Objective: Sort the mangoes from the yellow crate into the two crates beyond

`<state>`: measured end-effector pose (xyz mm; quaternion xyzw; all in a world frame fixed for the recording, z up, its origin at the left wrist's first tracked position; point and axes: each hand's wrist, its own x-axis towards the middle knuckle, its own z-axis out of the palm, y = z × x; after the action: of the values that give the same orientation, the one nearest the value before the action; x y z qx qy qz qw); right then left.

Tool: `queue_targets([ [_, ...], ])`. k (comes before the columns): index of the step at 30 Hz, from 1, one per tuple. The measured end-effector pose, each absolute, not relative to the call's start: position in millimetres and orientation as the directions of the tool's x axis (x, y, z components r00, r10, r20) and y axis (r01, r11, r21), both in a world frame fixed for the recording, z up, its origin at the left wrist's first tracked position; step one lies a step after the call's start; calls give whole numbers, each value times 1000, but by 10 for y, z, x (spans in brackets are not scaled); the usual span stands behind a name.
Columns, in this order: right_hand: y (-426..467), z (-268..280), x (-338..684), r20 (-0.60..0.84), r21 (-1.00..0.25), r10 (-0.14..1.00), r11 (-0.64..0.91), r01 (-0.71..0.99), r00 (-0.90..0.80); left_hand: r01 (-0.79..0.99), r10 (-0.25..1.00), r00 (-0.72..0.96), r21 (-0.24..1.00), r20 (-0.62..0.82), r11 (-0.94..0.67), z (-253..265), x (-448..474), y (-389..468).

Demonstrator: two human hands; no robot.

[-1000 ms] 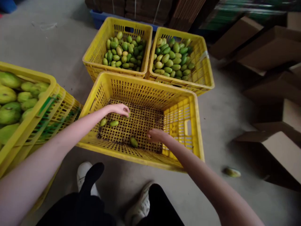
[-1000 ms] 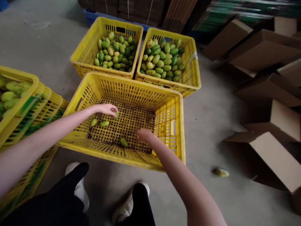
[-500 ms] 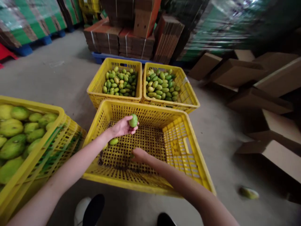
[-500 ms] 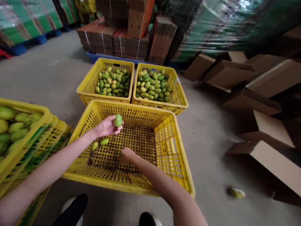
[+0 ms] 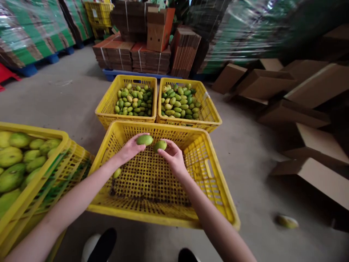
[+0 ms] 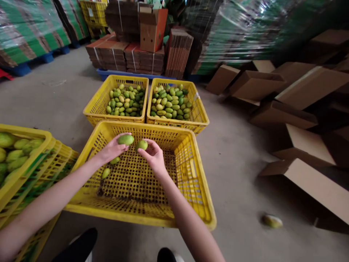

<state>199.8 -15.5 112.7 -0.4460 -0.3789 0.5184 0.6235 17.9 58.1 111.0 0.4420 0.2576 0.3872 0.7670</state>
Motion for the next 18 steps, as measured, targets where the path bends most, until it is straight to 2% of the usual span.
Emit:
queue_targets([
  [4,-181,1116,1972,77,-970,977,119,-211,200,-235,839,543,954,-30,186,1128,208,529],
  [9,-168,1145,1989,122,-984,975,144,-108,189,-185,866,495,982,73,23,1166,208,526],
  [12,-175,1151,1980,147,-985,972,161,-64,181,-143,864,497,990,88,-19,1169,203,507],
  [14,-181,1150,1972,154,-981,972,172,-89,177,-136,867,493,991,76,-9,1160,199,502],
  [18,-175,1122,1986,67,-954,978,121,-273,199,-172,884,468,981,-1,92,1127,191,541],
])
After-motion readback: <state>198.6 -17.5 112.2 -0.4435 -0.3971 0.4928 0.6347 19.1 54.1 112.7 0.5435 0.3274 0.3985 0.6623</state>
